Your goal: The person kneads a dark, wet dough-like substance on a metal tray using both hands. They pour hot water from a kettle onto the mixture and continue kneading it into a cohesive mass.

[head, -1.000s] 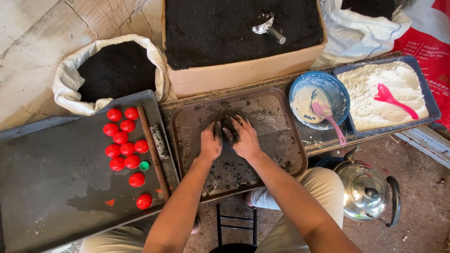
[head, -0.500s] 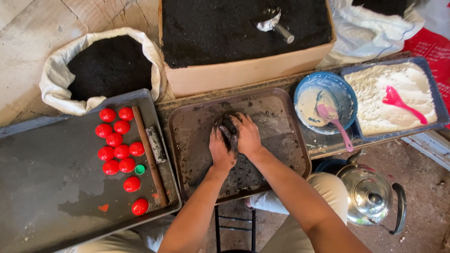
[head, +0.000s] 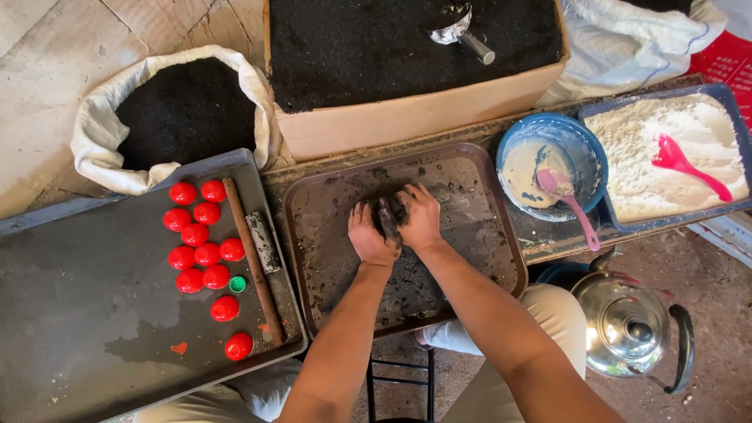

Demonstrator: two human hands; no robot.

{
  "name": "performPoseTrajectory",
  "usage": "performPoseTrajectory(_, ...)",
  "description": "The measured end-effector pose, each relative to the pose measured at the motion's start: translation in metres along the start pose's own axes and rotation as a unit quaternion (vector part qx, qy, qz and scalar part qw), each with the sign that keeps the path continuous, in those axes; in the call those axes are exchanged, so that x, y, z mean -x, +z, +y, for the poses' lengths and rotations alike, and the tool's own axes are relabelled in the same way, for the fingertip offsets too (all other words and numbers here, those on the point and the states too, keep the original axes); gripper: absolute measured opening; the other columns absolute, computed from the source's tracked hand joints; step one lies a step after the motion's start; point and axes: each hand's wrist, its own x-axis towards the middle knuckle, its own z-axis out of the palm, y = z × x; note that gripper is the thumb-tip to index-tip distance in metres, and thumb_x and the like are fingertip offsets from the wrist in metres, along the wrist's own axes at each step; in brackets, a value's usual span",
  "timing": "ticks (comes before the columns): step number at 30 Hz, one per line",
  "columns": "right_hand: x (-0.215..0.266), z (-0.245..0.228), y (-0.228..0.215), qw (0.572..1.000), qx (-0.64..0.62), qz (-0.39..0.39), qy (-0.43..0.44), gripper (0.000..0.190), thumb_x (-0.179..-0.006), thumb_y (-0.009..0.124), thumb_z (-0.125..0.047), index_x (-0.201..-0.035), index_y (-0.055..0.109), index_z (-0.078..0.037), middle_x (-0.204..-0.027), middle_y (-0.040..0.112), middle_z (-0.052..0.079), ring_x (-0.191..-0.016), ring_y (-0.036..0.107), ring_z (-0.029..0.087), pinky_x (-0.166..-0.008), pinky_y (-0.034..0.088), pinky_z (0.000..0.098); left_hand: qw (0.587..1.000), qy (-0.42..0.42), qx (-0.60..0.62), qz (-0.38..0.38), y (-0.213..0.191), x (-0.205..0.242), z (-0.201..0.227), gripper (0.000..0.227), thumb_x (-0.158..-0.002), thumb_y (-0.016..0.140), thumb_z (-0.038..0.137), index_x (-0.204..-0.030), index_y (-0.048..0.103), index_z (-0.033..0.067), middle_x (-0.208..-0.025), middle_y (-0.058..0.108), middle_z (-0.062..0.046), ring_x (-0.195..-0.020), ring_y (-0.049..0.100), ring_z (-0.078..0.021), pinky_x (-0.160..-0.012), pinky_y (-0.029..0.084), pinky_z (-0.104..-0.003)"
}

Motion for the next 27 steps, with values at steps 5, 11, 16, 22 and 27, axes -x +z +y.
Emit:
performPoseTrajectory(5,0.002,0.006,0.004,0.998,-0.047,0.027,0.013,0.030,-0.078,0.084,-0.019,-0.098,0.076,0.003,-0.097,0.073,0.024,-0.095,0.072,0.043,-0.103,0.051,0.0593,0.998,0.039,-0.041,0.031,-0.004,-0.006,-0.012,0.075,-0.074,0.064,0.066,-0.117,0.067,0.0048,-0.116,0.068,-0.009,-0.116,0.063,-0.0266,-0.111,0.042,-0.044)
performPoseTrajectory(11,0.009,0.038,0.031,0.984,-0.155,0.080,0.027,0.034,-0.083,0.083,-0.026,-0.094,0.075,0.005,-0.087,0.072,0.025,-0.088,0.070,0.047,-0.093,0.054,0.0635,0.996,0.035,-0.025,0.074,-0.038,-0.042,0.049,0.032,-0.094,0.056,0.036,-0.069,0.065,0.0187,-0.066,0.060,0.002,-0.072,0.066,-0.0232,-0.076,0.054,-0.034)
performPoseTrajectory(16,-0.003,0.014,0.013,0.972,-0.200,0.117,0.046,0.030,-0.090,0.080,-0.030,-0.091,0.076,0.000,-0.084,0.073,0.020,-0.085,0.071,0.042,-0.092,0.056,0.0592,0.997,0.028,-0.038,0.068,-0.061,-0.060,0.081,0.033,-0.091,0.058,0.024,-0.059,0.060,0.0168,-0.054,0.054,0.002,-0.055,0.058,-0.0188,-0.061,0.051,-0.029)
performPoseTrajectory(22,-0.009,0.019,0.011,0.964,-0.211,0.151,0.064,0.036,-0.095,0.069,-0.019,-0.061,0.063,-0.010,-0.050,0.053,0.008,-0.045,0.050,0.022,-0.048,0.043,0.0331,0.997,0.014,-0.070,0.030,-0.055,-0.066,0.075,0.034,-0.080,0.057,0.012,-0.050,0.041,0.0177,-0.041,0.032,0.003,-0.038,0.034,-0.0128,-0.044,0.036,-0.022)
performPoseTrajectory(27,-0.006,-0.012,-0.001,0.957,-0.227,0.180,0.009,0.034,-0.098,0.072,-0.021,-0.073,0.061,0.000,-0.061,0.057,0.023,-0.057,0.062,0.040,-0.051,0.047,0.0473,0.995,-0.003,-0.064,-0.079,-0.079,-0.062,0.093,0.029,-0.082,0.066,0.010,-0.103,0.073,-0.0085,-0.082,0.070,-0.026,-0.081,0.069,-0.0461,-0.075,0.055,-0.056)
